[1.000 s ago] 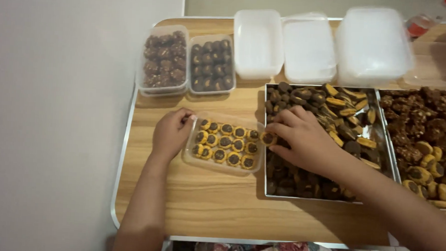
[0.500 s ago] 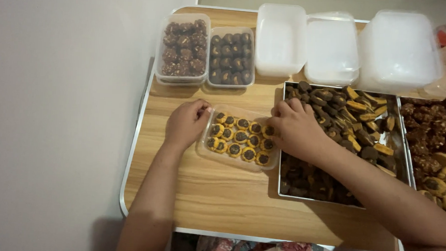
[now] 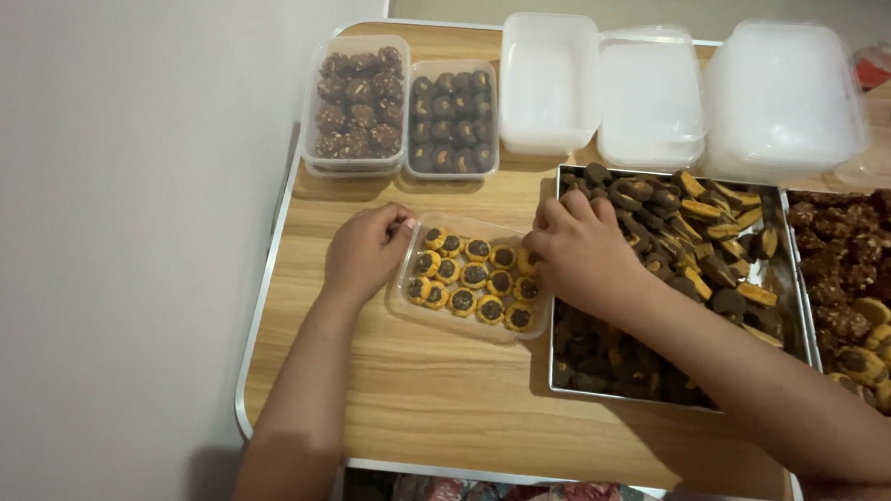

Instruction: Packing various types of cookies from large metal trays into smaller plastic containers.

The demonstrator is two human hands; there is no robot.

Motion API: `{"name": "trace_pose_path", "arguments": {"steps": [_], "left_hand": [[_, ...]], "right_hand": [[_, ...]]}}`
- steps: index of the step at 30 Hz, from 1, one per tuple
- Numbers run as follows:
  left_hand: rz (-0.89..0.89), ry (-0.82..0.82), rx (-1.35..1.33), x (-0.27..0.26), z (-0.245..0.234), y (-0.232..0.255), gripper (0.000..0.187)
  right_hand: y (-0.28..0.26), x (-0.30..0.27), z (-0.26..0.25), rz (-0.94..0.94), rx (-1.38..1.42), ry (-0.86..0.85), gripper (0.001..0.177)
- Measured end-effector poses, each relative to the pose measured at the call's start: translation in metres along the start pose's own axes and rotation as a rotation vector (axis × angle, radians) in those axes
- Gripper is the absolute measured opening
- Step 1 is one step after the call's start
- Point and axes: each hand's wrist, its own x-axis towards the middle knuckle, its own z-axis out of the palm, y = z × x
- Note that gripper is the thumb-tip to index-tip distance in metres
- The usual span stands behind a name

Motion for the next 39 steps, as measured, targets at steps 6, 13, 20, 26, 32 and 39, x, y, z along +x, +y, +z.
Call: {"name": "trace_pose_path", "arguments": {"steps": [6,13,20,26,32,39], "left_hand": [[-0.039,-0.011,0.012,-0.001,-0.002,0.004,0.021],[-0.067,0.010,-0.025,-0.002,-0.001,0.000,0.024],[-0.085,0.013,-0.051,0.004,0.009,-0.009,0.024],[-0.126,-0.001,-0.014,0.003,0.011,-0.009,0.025],[-0.202,0.051,0.020,0.003,0.019,-0.015,0.024],[-0.080,0.134,-0.011,0.005,0.032,-0.055,0.021]], "right_hand": [[0.001,-0.003,0.006,-0.040,0.016,0.165,0.018],[0.010,-0.008,-0.013,-0.020,0.029,0.187,0.010],[0.063,-0.053,-0.023,0.159,0.257,0.248,0.020],[0.115,-0.126,-0.008,0.344,0.443,0.524,0.011],[0.153,-0.203,-0.026,0.729,0.535,0.513,0.020],[0.180,-0.267,-0.028,0.849,0.475,0.715,0.012]]}}
